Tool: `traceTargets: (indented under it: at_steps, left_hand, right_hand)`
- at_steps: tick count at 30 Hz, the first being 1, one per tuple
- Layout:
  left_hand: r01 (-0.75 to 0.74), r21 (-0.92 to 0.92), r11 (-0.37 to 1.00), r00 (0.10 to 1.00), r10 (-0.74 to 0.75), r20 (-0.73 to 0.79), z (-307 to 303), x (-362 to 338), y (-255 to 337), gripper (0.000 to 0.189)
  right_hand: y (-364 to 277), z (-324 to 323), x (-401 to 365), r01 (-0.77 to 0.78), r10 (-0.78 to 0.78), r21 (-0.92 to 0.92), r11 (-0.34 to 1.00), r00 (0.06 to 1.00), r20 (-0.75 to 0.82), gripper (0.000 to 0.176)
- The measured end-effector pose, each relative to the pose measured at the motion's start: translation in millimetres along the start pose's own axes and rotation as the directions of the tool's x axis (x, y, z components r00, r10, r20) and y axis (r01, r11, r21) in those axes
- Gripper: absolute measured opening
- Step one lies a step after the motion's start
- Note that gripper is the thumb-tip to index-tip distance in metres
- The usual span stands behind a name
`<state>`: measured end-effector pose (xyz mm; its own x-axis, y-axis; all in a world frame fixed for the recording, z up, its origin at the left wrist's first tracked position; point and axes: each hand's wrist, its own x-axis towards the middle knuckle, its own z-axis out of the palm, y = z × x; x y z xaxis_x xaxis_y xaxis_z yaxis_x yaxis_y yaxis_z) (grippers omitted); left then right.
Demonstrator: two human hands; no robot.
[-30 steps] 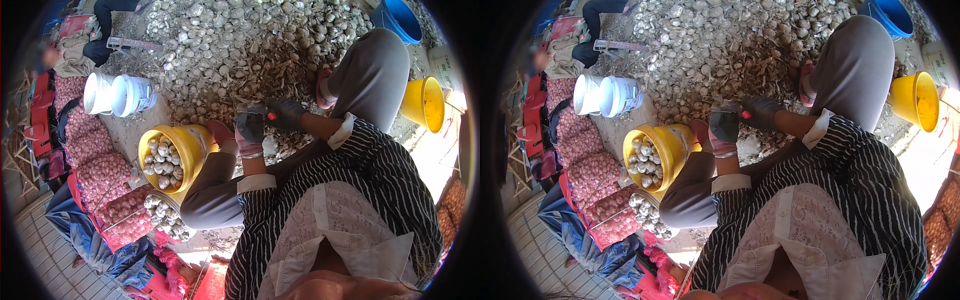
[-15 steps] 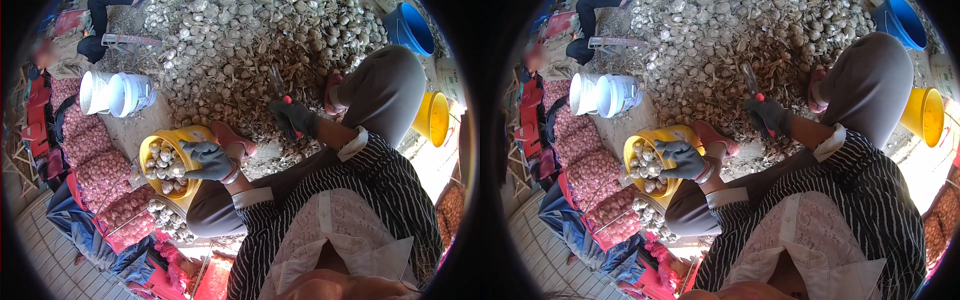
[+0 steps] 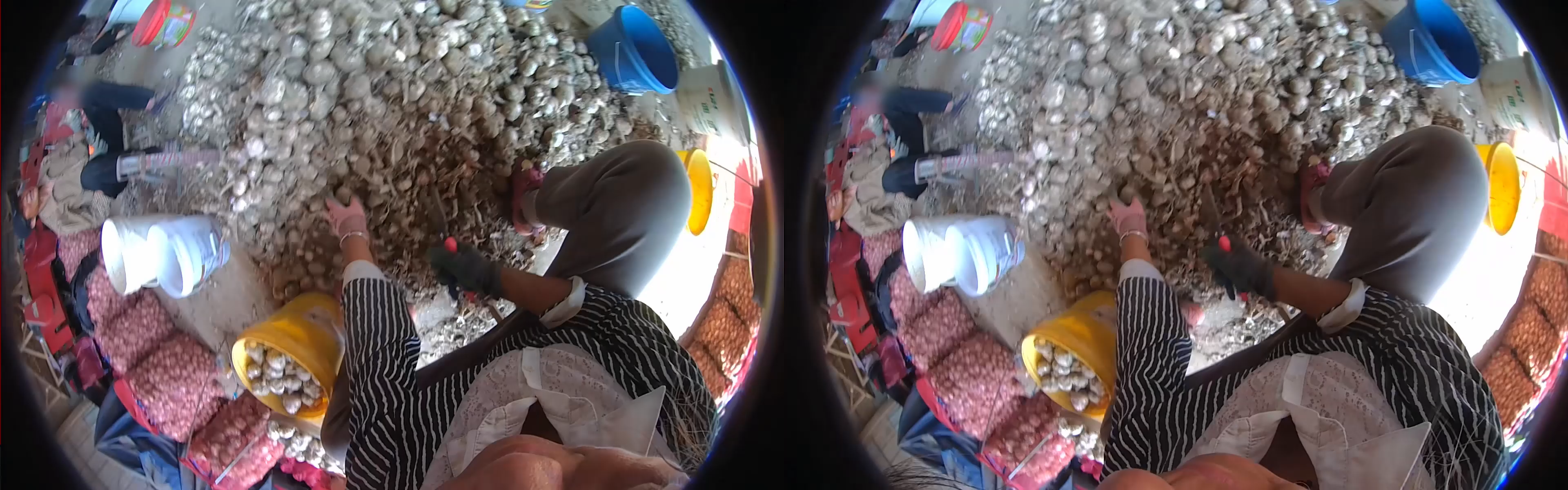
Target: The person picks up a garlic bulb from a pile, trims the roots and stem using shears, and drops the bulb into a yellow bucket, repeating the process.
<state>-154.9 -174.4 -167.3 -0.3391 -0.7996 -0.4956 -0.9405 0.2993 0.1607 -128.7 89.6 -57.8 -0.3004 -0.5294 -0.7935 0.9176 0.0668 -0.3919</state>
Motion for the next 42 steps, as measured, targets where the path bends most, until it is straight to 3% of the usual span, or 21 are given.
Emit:
traceTargets:
  at_steps: [2, 3, 4, 5, 9, 11, 12, 13, 15, 21, 23, 27, 30, 31, 32, 33, 34, 35, 37, 40, 42]
  left_hand:
    - [-0.019, 0.203, 0.979, 0.998, 0.006, 0.067, 2.4, 12.9, 14.9, 0.074]
    - [0.042, 0.223, 0.974, 0.995, -0.060, 0.075, -12.1, -4.7, 35.5, 0.065]
    - [-0.019, 0.280, 0.960, 0.999, 0.008, 0.038, 4.4, 11.5, 22.7, 0.055]
    - [0.046, 0.225, 0.973, 0.999, -0.049, 0.010, 22.6, 29.1, 13.1, 0.052]
    - [0.071, 0.157, 0.985, 0.997, -0.071, -0.003, 27.9, 22.4, -1.0, 0.062]
    - [0.104, 0.080, 0.991, 0.994, -0.106, 0.013, 20.3, 13.8, -15.8, 0.064]
    - [0.108, -0.466, 0.878, 0.991, -0.056, 0.123, 20.5, 1.6, -26.1, 0.063]
    - [0.144, -0.860, 0.490, 0.981, 0.042, 0.188, 18.5, -14.9, -35.3, 0.062]
    - [0.193, -0.858, 0.477, 0.980, -0.050, 0.193, 6.3, -57.6, -37.6, 0.045]
    - [0.248, -0.949, 0.196, 0.898, 0.322, 0.301, -14.1, -140.9, -32.2, 0.042]
    - [0.191, -0.981, -0.041, 0.706, 0.700, 0.108, -23.5, -162.4, -19.5, 0.036]
    - [0.210, -0.967, -0.143, 0.712, 0.700, 0.051, -46.4, -196.1, -14.6, 0.037]
    - [0.348, -0.922, -0.173, 0.848, 0.477, 0.231, -76.0, -241.3, -4.3, 0.027]
    - [-0.185, -0.977, 0.110, 0.787, 0.611, -0.080, -74.2, -233.4, -17.9, 0.022]
    - [-0.688, -0.678, 0.261, 0.559, 0.785, -0.265, -70.5, -225.3, -27.6, 0.018]
    - [-0.747, -0.615, 0.253, 0.538, 0.773, -0.335, -73.0, -231.0, -31.3, 0.018]
    - [-0.570, -0.803, 0.175, 0.637, 0.712, -0.297, -73.0, -236.7, -34.5, 0.017]
    - [-0.058, -0.989, -0.136, 0.746, 0.652, -0.134, -73.5, -241.6, -37.5, 0.017]
    - [0.339, -0.824, -0.454, 0.761, 0.647, -0.044, -77.9, -249.7, -47.3, 0.018]
    - [0.503, -0.611, -0.612, 0.703, 0.701, -0.123, -80.3, -256.0, -61.9, 0.021]
    - [0.267, -0.759, -0.593, 0.752, 0.621, -0.222, -42.1, -208.2, -101.9, 0.035]
  right_hand:
    - [11.1, -7.9, 9.9, 0.045, -0.042, -0.083, 0.995, 0.998, 0.047, 0.012]
    - [3.4, -5.7, 2.4, 0.178, -0.146, -0.405, 0.897, 0.983, 0.108, 0.015]
    - [37.7, -25.1, 38.3, -0.131, 0.041, 0.288, 0.949, 0.954, 0.297, 0.027]
    - [50.2, -17.5, 44.3, 0.128, -0.136, -0.362, 0.923, 0.991, 0.001, 0.038]
    - [31.3, -17.4, 33.8, -0.048, 0.065, -0.453, 0.890, 0.998, 0.023, 0.041]
    - [6.4, -4.2, 6.1, 0.077, -0.078, -0.513, 0.855, 0.997, 0.020, 0.038]
    - [4.9, -3.0, 1.3, 0.184, -0.196, -0.569, 0.801, 0.980, 0.040, 0.036]
    - [-0.6, -1.9, -5.2, 0.225, -0.227, -0.580, 0.783, 0.971, 0.070, 0.035]
    - [3.5, -8.4, -6.2, 0.268, -0.247, -0.606, 0.749, 0.961, 0.120, 0.035]
    - [9.3, -15.5, -15.7, 0.414, -0.344, -0.671, 0.615, 0.907, 0.244, 0.032]
    - [10.1, -16.7, -16.7, 0.468, -0.386, -0.683, 0.561, 0.878, 0.285, 0.032]
    - [14.7, -19.4, -19.7, 0.553, -0.446, -0.698, 0.455, 0.820, 0.358, 0.030]
    - [14.8, -16.8, -24.1, 0.611, -0.488, -0.701, 0.369, 0.769, 0.413, 0.029]
    - [10.9, -15.1, -35.0, 0.619, -0.492, -0.696, 0.364, 0.762, 0.421, 0.029]
    - [5.2, -15.7, -45.6, 0.637, -0.504, -0.693, 0.338, 0.744, 0.439, 0.030]
    - [3.7, -17.0, -49.9, 0.653, -0.512, -0.690, 0.311, 0.727, 0.457, 0.030]
    - [2.6, -16.1, -53.1, 0.658, -0.513, -0.688, 0.306, 0.723, 0.463, 0.030]
    - [0.9, -14.9, -55.4, 0.634, -0.482, -0.727, 0.266, 0.740, 0.470, 0.032]
    - [-0.8, -15.4, -56.1, 0.612, -0.446, -0.758, 0.224, 0.756, 0.479, 0.034]
    - [-1.6, -18.9, -61.5, 0.649, -0.509, -0.761, 0.022, 0.662, 0.550, 0.038]
    - [5.5, -21.6, -54.4, 0.616, -0.504, -0.787, -0.042, 0.667, 0.548, 0.045]
